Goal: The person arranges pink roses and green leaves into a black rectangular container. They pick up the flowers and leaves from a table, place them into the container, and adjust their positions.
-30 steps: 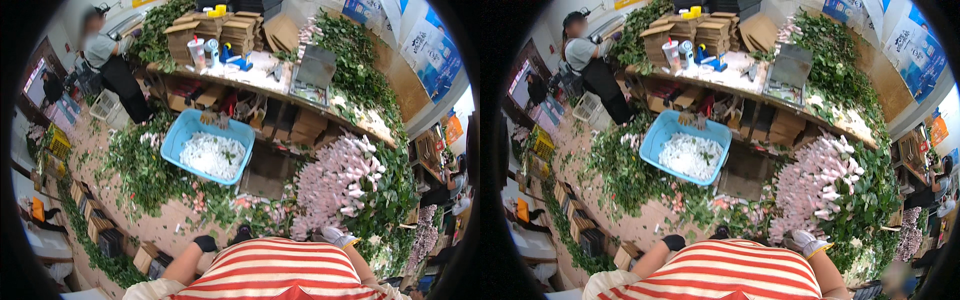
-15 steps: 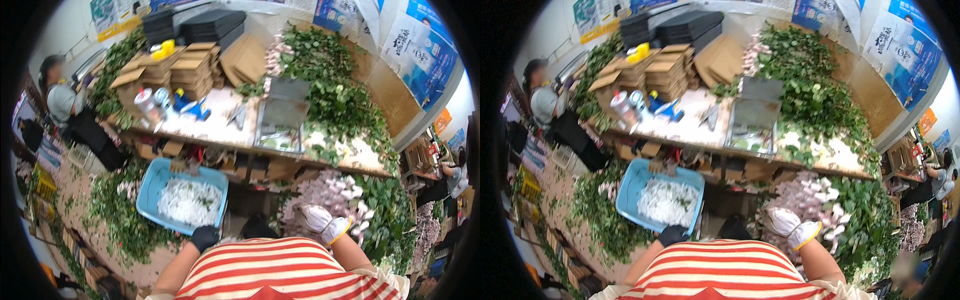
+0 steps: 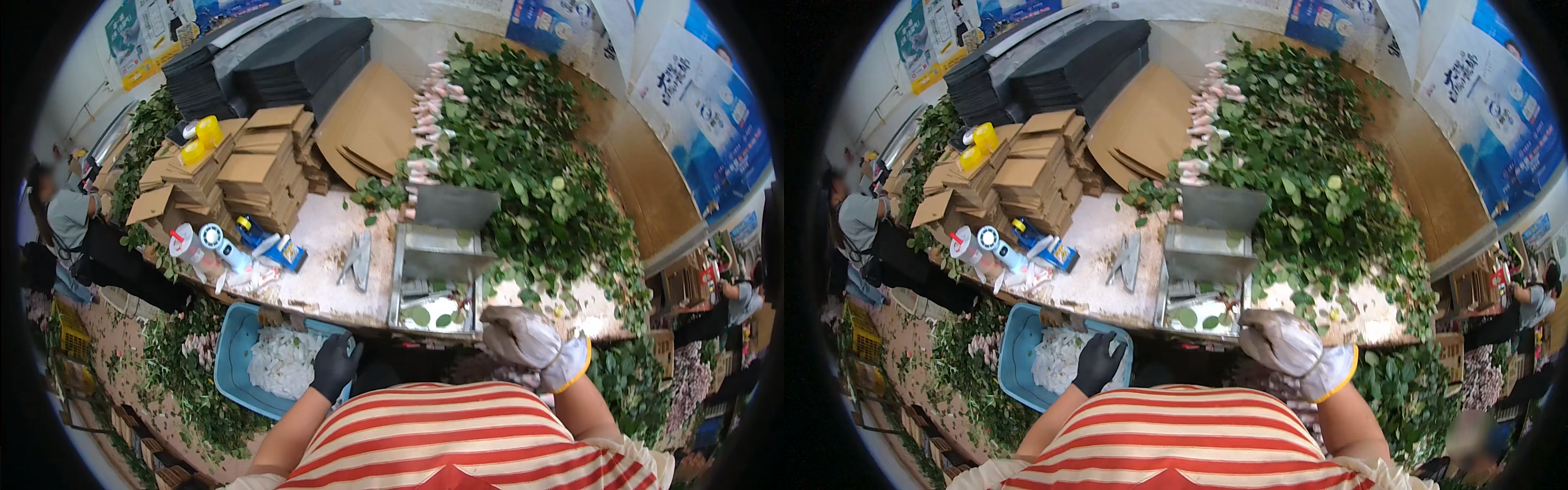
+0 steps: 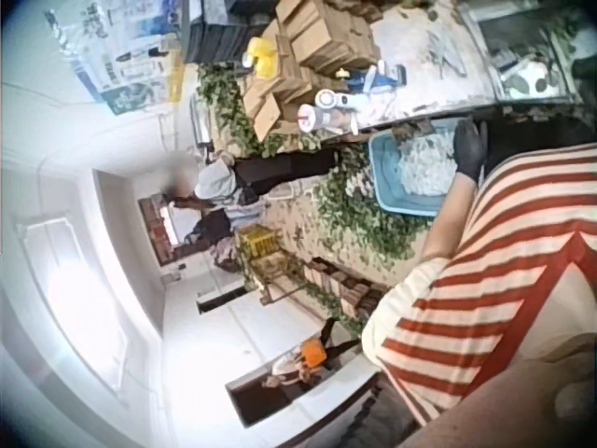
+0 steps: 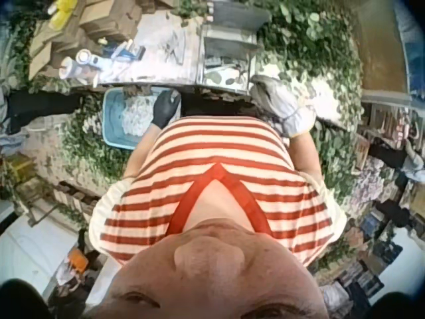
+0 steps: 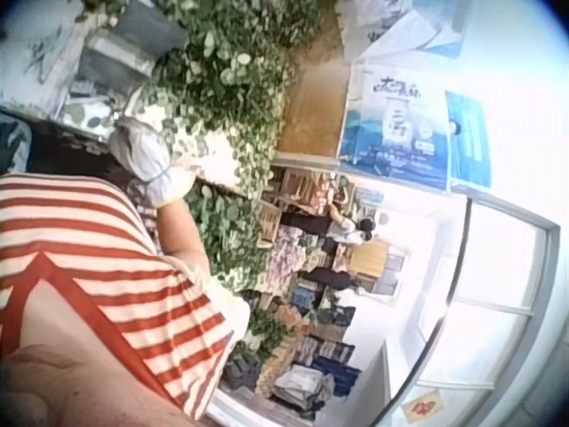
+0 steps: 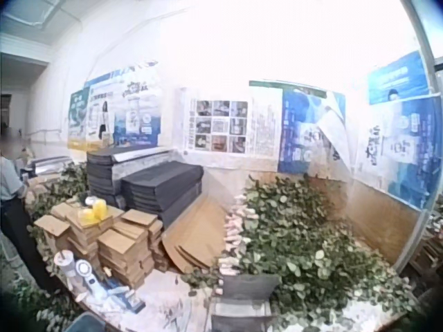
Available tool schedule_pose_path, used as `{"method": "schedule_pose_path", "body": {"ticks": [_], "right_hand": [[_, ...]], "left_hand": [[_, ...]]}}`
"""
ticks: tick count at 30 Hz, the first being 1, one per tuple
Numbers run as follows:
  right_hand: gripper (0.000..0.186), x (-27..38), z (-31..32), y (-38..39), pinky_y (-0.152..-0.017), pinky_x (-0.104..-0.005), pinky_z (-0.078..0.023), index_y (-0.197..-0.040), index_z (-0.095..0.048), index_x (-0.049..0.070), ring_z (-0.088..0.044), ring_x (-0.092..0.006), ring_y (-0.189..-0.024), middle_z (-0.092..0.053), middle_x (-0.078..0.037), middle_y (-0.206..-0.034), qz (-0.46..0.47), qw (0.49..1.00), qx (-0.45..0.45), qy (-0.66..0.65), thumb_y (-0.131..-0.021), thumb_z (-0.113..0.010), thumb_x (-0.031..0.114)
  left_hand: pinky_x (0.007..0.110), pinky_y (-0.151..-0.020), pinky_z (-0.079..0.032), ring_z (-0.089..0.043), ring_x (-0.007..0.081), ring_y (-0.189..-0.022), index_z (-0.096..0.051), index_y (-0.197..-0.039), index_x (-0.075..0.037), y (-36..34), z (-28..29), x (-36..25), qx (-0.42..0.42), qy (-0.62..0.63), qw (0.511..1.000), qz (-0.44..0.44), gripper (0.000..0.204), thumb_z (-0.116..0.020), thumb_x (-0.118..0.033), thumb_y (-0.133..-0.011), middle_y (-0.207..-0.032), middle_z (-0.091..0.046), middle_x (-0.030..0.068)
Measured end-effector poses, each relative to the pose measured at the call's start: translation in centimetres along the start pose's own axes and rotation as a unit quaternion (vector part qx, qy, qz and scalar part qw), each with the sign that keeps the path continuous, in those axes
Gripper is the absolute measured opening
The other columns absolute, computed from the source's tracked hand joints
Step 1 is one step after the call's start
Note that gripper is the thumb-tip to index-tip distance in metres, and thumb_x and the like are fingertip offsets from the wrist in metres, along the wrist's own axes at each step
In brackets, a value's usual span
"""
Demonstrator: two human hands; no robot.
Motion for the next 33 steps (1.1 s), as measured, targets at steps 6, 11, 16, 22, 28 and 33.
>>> {"method": "schedule_pose_path", "body": {"ticks": [6,11,16,22,28,33], "right_hand": [[0.025,2.4,5.0,-8.0,-0.071,-0.0405,-0.056,-0.111,-0.068,0.010,-0.070,-0.0319,-0.080,-0.072,-0.016,-0.091,0.080,0.996,-0.040,-0.021,-0.088,-0.066,0.020],[0.028,-0.3,7.8,-13.5,-0.065,-0.0398,-0.053,-0.112,-0.063,0.007,-0.066,-0.0310,-0.071,-0.066,-0.013,-0.081,0.040,0.991,-0.126,-0.010,-0.086,-0.069,0.015],[0.047,-5.4,12.1,-15.8,-0.064,-0.0385,-0.048,-0.115,-0.054,0.009,-0.060,-0.0342,-0.071,-0.061,-0.015,-0.092,0.123,0.924,-0.321,0.165,-0.072,-0.069,-0.004],[0.057,-19.4,10.0,-23.5,-0.100,-0.0666,-0.033,-0.129,-0.053,0.010,-0.044,-0.0409,-0.127,-0.051,-0.015,-0.129,-0.177,0.896,-0.262,0.311,-0.079,-0.071,0.030],[0.066,-22.7,8.3,-26.1,-0.092,-0.0687,-0.038,-0.130,-0.053,0.012,-0.045,-0.0386,-0.124,-0.044,-0.018,-0.138,-0.238,0.887,-0.155,0.364,-0.073,-0.073,0.039],[0.025,-24.6,13.5,-37.8,-0.061,-0.0345,-0.054,-0.108,-0.059,0.004,-0.064,-0.0253,-0.079,-0.061,-0.014,-0.098,-0.028,0.944,-0.297,0.144,-0.084,-0.061,0.010]], "left_hand": [[0.046,-0.112,-0.035,-0.046,0.0438,-0.130,-0.039,-0.142,0.009,-15.0,-4.4,1.5,-0.071,-0.015,0.995,-0.064,0.093,-0.077,-0.046,-0.078,-0.140,-0.047,0.0324],[0.053,-0.112,-0.030,-0.039,0.0474,-0.133,-0.022,-0.154,0.003,-20.0,-8.0,6.2,0.022,-0.090,0.994,-0.049,0.106,-0.076,-0.039,-0.072,-0.146,-0.038,0.0317],[0.053,-0.102,-0.038,-0.046,0.0447,-0.120,-0.025,-0.155,0.000,-21.2,-7.4,7.5,0.089,-0.119,0.989,-0.026,0.102,-0.074,-0.025,-0.068,-0.140,-0.044,0.0274],[0.052,-0.105,-0.036,-0.043,0.0448,-0.125,-0.028,-0.153,0.001,-22.0,-5.1,4.7,0.068,-0.111,0.991,-0.014,0.098,-0.069,-0.018,-0.067,-0.144,-0.040,0.0277],[0.056,-0.111,-0.026,-0.035,0.0457,-0.133,-0.031,-0.151,0.002,-22.3,-4.1,3.7,0.067,-0.149,0.987,0.012,0.094,-0.065,-0.012,-0.064,-0.149,-0.033,0.0297],[0.053,-0.111,-0.035,-0.036,0.0456,-0.135,-0.036,-0.151,-0.003,-21.8,-3.8,3.3,0.032,-0.155,0.987,0.013,0.095,-0.067,-0.012,-0.061,-0.151,-0.033,0.0272]]}}
Point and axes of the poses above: each hand's wrist, its own y-axis away from the middle knuckle, its own z-axis out of the back of the hand, x = y × z, the point moved 6 cm from there along -y, towards the middle knuckle
